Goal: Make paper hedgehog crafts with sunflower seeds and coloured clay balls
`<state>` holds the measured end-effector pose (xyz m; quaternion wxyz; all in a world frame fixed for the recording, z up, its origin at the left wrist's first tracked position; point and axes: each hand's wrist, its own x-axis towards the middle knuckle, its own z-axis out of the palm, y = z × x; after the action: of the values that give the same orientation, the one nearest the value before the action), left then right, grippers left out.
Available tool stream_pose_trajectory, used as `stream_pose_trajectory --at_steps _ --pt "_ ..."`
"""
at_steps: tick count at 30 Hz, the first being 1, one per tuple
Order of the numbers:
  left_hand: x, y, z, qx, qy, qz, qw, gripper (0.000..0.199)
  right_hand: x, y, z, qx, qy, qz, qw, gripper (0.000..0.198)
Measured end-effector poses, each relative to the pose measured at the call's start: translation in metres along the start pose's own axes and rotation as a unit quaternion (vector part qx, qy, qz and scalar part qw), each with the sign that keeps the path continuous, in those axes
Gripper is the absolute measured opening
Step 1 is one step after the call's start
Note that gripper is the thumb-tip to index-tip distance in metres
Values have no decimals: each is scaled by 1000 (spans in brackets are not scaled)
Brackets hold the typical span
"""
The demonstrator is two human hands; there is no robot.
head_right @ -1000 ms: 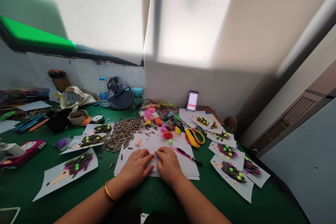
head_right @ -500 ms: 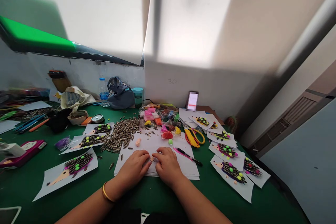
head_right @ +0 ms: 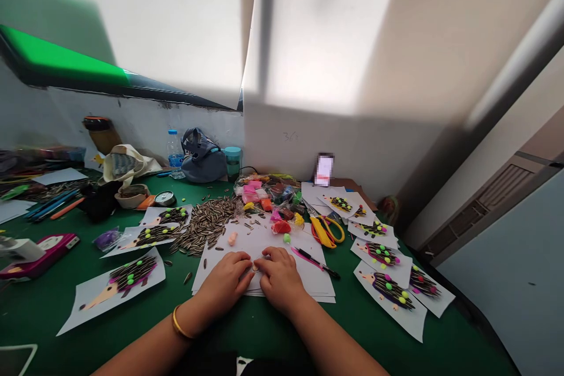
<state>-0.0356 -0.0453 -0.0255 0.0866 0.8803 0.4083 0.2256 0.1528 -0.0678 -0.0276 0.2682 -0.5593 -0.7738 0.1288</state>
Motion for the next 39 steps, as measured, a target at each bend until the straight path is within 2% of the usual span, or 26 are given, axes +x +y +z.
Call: stream_pose_trajectory --at_steps 8,13,19,31,39 --pt "1 1 0 1 2 -3 1000 19 0 4 0 15 22 19 999 48" --pt "0 2 -1 -2 -12 -2 1000 19 0 3 1 13 20 10 1000 42" --pt "1 3 -4 -8 -26 -7 1000 19 2 5 2 18 28 16 999 45" --pt "1 3 -4 -4 -18 -3 1000 19 0 7 4 15 27 -9 999 44" --pt "1 0 -1 -8 -14 -1 1000 19 -1 9 5 24 51 -11 998 46"
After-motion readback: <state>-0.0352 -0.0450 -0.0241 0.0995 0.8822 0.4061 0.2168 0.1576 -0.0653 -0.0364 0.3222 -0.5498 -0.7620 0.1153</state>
